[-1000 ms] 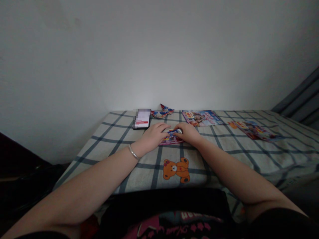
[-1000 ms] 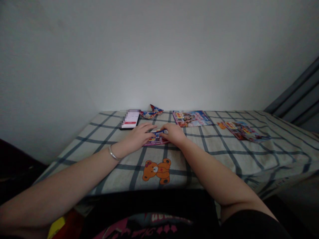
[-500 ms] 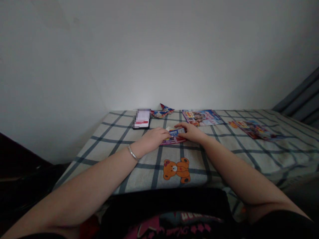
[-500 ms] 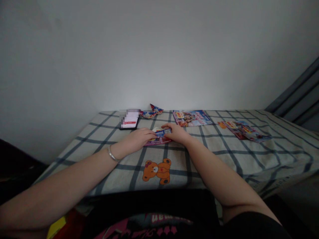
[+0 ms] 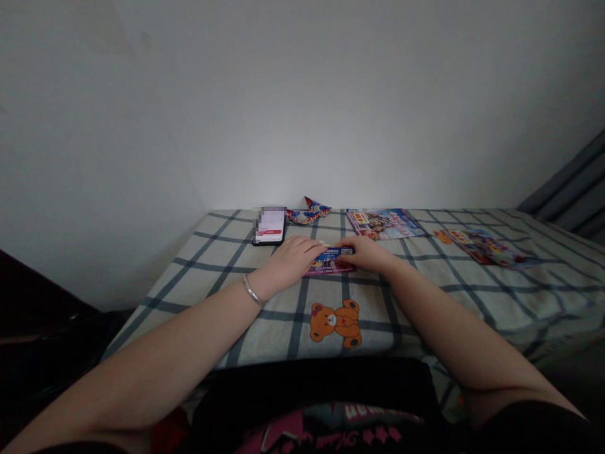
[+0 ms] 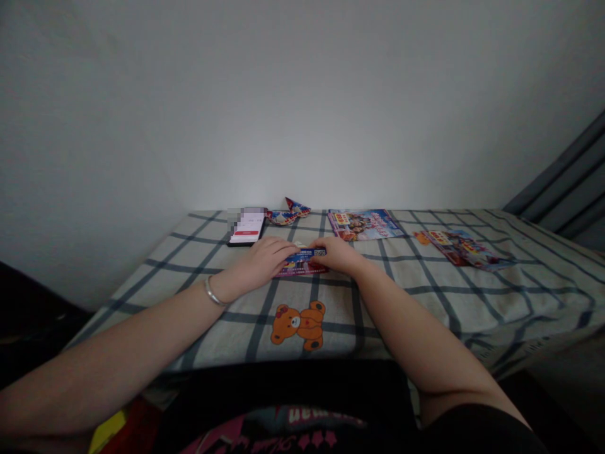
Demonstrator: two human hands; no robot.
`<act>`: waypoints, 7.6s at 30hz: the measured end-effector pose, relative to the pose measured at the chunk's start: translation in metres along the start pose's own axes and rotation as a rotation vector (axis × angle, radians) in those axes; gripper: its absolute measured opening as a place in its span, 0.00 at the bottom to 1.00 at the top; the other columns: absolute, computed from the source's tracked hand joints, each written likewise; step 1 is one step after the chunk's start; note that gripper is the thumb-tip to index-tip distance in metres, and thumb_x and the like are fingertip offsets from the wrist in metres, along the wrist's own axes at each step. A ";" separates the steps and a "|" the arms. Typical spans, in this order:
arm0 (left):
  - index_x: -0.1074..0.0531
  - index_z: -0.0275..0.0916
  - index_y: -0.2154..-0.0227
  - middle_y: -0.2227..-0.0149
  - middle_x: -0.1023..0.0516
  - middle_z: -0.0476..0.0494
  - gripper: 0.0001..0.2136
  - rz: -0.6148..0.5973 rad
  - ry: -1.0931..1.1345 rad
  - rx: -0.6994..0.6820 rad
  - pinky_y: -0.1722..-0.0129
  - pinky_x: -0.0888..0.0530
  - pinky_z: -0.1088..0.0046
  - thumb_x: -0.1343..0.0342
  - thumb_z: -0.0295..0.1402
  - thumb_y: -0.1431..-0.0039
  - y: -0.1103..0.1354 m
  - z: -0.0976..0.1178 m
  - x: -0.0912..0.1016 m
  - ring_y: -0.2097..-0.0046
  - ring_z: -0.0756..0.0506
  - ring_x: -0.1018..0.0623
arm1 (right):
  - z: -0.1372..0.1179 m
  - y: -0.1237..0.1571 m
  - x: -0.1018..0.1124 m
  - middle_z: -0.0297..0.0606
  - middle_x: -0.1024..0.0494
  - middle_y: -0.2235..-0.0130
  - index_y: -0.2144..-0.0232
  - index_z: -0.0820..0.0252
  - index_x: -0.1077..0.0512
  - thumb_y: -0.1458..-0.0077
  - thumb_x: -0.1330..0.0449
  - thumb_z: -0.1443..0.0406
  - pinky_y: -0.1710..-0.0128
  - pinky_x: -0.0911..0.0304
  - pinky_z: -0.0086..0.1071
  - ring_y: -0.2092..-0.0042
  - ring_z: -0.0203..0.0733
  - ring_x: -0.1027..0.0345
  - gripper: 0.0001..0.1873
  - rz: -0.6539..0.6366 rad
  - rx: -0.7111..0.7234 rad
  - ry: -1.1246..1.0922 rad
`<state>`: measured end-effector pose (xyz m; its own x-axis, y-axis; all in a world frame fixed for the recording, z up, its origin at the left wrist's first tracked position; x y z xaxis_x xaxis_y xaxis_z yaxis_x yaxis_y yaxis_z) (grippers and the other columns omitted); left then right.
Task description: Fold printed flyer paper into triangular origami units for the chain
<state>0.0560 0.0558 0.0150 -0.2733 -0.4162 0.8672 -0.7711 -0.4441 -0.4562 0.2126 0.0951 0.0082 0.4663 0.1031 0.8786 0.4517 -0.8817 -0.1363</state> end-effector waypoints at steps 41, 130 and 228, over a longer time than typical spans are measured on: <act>0.25 0.42 0.52 0.46 0.26 0.45 0.14 -0.083 0.169 -0.044 0.42 0.32 0.63 0.49 0.25 0.36 -0.007 -0.009 -0.020 0.44 0.45 0.30 | 0.008 -0.004 0.006 0.40 0.19 0.57 0.59 0.59 0.23 0.43 0.40 0.61 0.57 0.36 0.31 0.57 0.43 0.27 0.12 0.094 -0.175 0.231; 0.38 0.40 0.41 0.44 0.31 0.37 0.25 0.018 0.609 0.257 0.44 0.30 0.56 0.45 0.28 0.42 0.014 -0.038 -0.008 0.45 0.41 0.28 | 0.007 0.001 0.007 0.35 0.24 0.70 0.68 0.61 0.24 0.45 0.39 0.64 0.70 0.46 0.28 0.69 0.36 0.35 0.06 0.148 -0.035 0.113; 0.28 0.40 0.50 0.52 0.23 0.45 0.14 -0.208 0.044 -0.068 0.51 0.30 0.65 0.51 0.27 0.37 -0.003 0.023 0.001 0.52 0.43 0.28 | -0.024 0.011 0.001 0.36 0.19 0.63 0.67 0.54 0.19 0.46 0.39 0.72 0.57 0.37 0.33 0.60 0.40 0.28 0.10 0.044 0.526 0.208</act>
<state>0.0708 0.0387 0.0128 -0.1285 -0.2854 0.9498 -0.8501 -0.4616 -0.2537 0.1999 0.0745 0.0183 0.3574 -0.0680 0.9315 0.7783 -0.5296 -0.3373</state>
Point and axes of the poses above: each hand's wrist, its own y-axis away from the middle knuckle, its own x-axis out of the back of the hand, z = x × y, the point moved 7 cm from there along -y, towards the middle knuckle
